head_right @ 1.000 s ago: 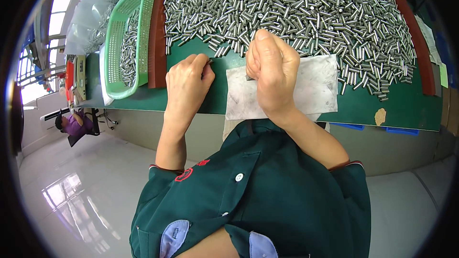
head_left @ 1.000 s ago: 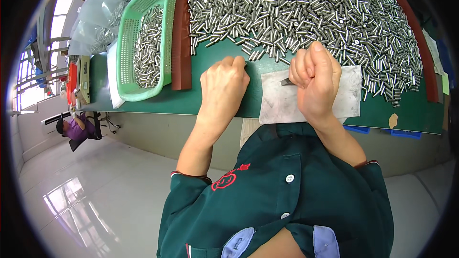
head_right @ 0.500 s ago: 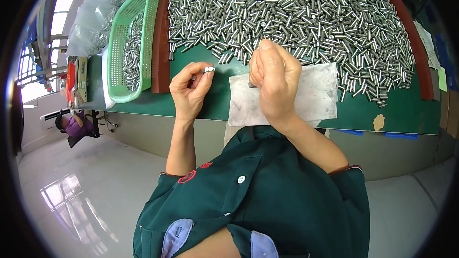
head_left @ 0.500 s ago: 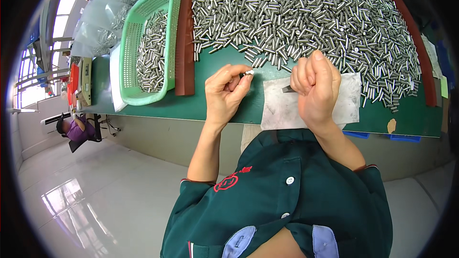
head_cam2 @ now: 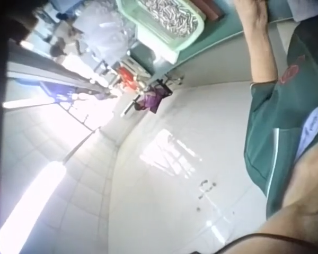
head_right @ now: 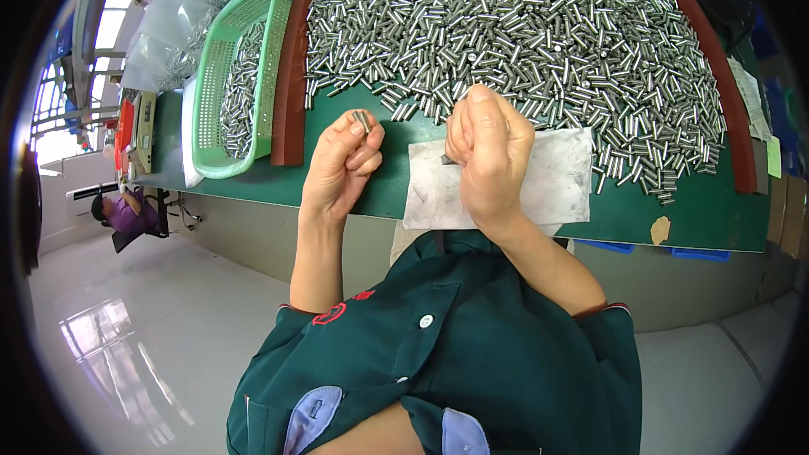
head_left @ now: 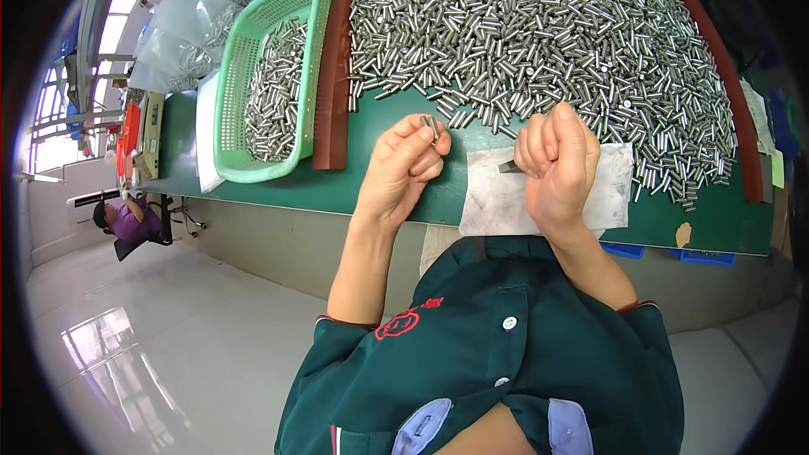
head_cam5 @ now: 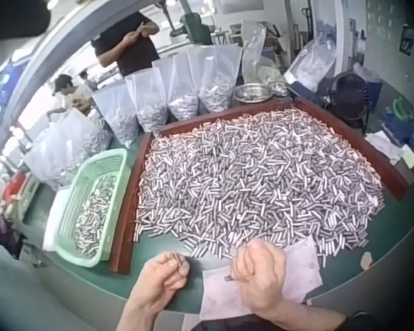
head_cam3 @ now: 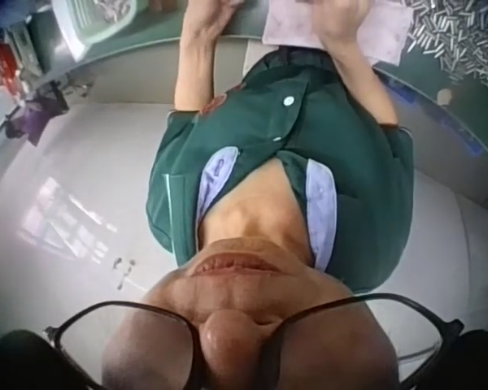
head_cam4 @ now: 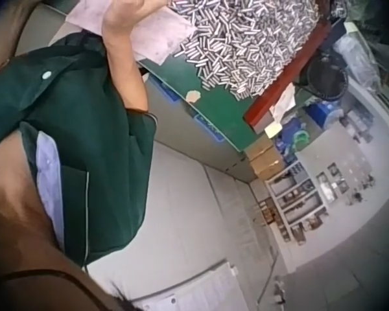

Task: Inspecting small metal components at a workbench using a tool.

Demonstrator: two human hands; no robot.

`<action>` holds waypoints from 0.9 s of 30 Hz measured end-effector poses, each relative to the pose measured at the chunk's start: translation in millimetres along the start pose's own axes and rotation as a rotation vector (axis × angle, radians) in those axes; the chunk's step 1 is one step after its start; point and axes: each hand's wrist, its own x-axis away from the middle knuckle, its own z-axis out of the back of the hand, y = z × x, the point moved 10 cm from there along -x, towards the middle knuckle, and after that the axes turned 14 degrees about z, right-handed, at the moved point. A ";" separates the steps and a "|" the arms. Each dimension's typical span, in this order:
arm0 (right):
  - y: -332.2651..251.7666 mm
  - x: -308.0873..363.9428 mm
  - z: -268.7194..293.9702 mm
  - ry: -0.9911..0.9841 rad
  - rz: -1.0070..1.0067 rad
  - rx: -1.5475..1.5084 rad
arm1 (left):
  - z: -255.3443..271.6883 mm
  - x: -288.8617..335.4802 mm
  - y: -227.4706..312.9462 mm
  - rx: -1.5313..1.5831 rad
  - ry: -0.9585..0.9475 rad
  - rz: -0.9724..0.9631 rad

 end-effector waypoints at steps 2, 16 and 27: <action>0.2 0.0 -0.8 0.002 0.002 0.002 | -0.8 0.5 -0.6 0.050 0.014 0.025; 4.0 -0.5 -1.2 0.004 -0.022 -0.031 | 7.5 -4.5 -13.2 0.356 -0.061 0.144; 4.5 -0.3 -5.1 -0.008 -0.024 0.029 | 10.3 3.8 -10.1 0.389 0.065 0.147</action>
